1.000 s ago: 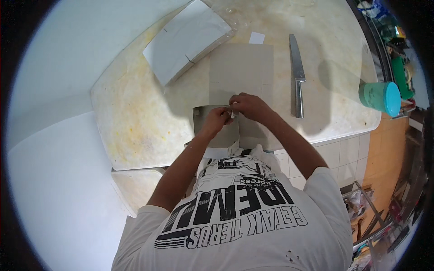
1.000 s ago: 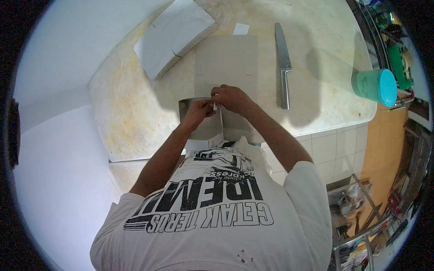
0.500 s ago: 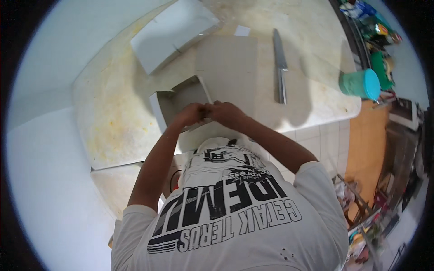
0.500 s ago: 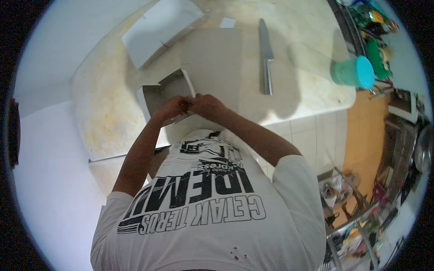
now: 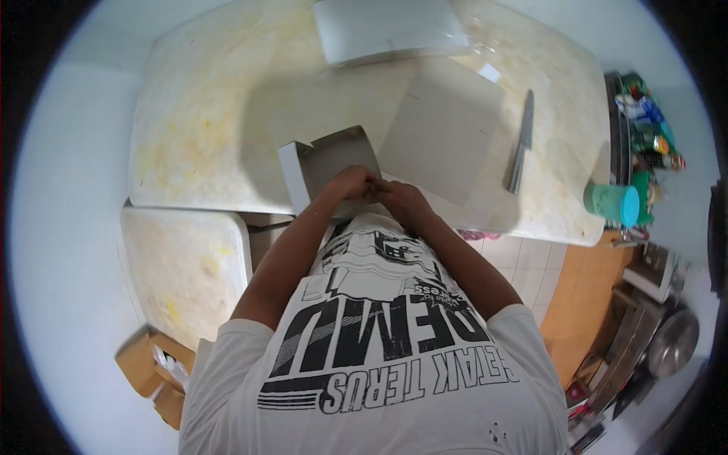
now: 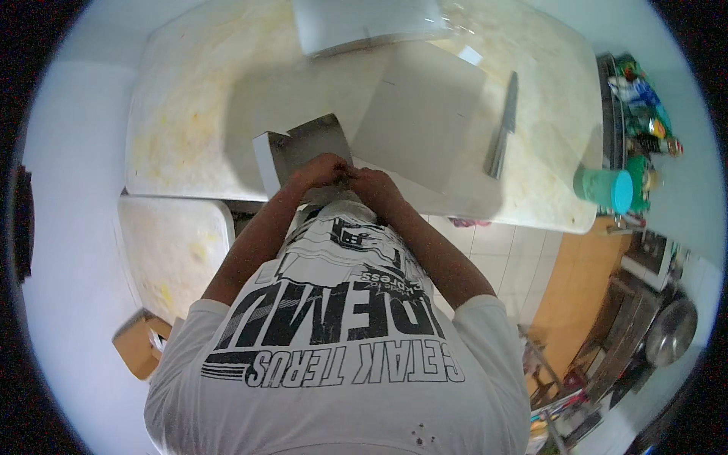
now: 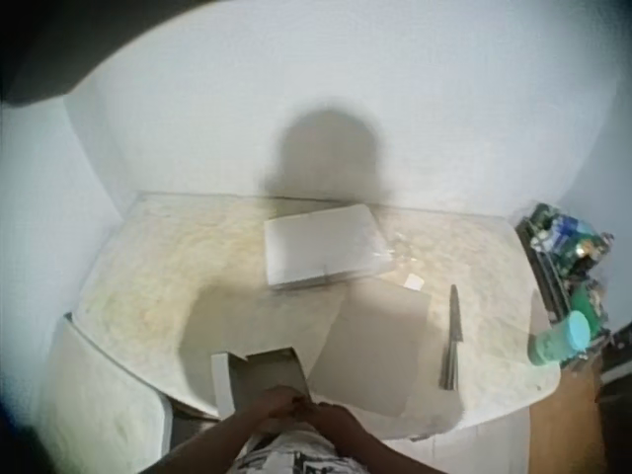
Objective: The person assembles cardboard boxes by hand on a counter, folding the side flaps and tucking them into the main body to form a rectangular box and then setting the completed box aside.
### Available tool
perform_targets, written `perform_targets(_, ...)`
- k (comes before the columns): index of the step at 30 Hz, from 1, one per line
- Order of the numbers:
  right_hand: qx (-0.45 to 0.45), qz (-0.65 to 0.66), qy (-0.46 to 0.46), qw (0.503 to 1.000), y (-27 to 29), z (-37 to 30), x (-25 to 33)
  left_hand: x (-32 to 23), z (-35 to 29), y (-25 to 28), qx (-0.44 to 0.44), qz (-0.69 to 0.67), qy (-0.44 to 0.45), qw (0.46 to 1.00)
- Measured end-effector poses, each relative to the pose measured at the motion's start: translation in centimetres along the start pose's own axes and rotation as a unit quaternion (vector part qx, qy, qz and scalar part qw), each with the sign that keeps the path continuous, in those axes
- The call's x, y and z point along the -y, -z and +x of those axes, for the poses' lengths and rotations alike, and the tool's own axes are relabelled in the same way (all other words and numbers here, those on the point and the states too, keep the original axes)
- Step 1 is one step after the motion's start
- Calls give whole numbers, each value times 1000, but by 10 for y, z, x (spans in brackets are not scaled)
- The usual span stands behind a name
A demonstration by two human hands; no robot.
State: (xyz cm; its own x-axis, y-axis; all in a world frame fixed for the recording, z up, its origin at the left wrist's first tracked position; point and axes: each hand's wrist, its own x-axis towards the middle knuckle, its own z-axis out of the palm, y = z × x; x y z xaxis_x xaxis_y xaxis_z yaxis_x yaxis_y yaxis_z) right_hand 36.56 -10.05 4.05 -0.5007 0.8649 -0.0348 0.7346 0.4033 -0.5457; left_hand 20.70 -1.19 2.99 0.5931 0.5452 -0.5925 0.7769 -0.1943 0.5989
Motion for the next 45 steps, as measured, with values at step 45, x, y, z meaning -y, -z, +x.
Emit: perform_targets(45, -8, -110, 64, 992, -33, 58, 1, 45, -54, -44, -348, -10, -85, 933)
